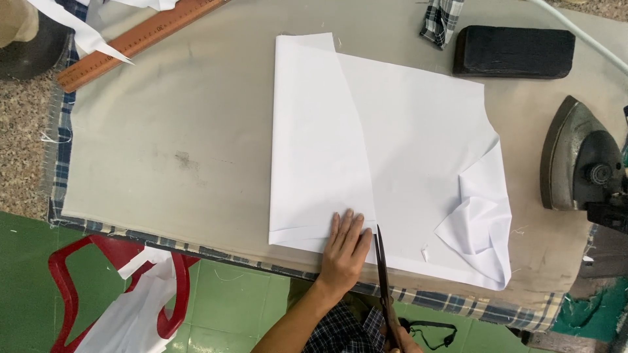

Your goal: The person cuts a white fabric piece on a table using shears, then irons the fabric with a steam iron. They also use a black rectangular object to press down on the fabric while ironing.

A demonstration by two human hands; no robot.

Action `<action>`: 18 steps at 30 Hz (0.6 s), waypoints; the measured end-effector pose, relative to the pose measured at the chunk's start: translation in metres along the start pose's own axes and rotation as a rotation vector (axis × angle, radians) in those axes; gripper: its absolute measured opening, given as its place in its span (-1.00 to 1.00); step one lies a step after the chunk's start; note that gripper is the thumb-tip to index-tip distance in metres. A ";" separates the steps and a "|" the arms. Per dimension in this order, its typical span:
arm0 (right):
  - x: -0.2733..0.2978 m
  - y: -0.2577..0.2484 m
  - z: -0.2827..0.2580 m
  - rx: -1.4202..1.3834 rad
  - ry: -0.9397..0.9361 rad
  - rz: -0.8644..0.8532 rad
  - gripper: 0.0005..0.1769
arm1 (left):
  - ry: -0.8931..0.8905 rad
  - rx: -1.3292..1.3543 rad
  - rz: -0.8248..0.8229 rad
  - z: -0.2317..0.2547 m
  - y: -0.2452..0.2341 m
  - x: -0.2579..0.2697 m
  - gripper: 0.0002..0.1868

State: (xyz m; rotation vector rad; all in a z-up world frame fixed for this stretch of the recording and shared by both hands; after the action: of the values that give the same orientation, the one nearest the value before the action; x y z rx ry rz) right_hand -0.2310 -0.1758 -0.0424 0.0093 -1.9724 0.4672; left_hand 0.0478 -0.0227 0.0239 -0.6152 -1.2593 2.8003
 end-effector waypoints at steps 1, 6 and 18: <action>-0.004 0.003 0.007 -0.034 0.075 -0.106 -0.44 | 0.003 0.009 0.002 0.001 -0.002 -0.002 -0.75; 0.013 0.001 -0.034 0.153 -0.027 0.086 -0.25 | 0.011 0.013 0.003 0.001 -0.004 -0.003 -0.81; 0.000 0.013 -0.006 0.390 0.038 0.118 -0.54 | 0.004 0.037 -0.026 -0.001 -0.001 0.000 -0.78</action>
State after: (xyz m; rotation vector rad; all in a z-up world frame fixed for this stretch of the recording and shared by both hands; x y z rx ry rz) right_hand -0.2283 -0.1612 -0.0441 0.1298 -1.8239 0.9168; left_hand 0.0479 -0.0212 0.0238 -0.5981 -1.2022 2.7936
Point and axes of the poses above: each hand's wrist, its own x-axis away from the middle knuckle, its own y-axis out of the palm, z = x × y, the point moved 6 cm from there along -x, towards the middle knuckle, and after that the axes turned 12 degrees about -y, right-handed, at the moved point
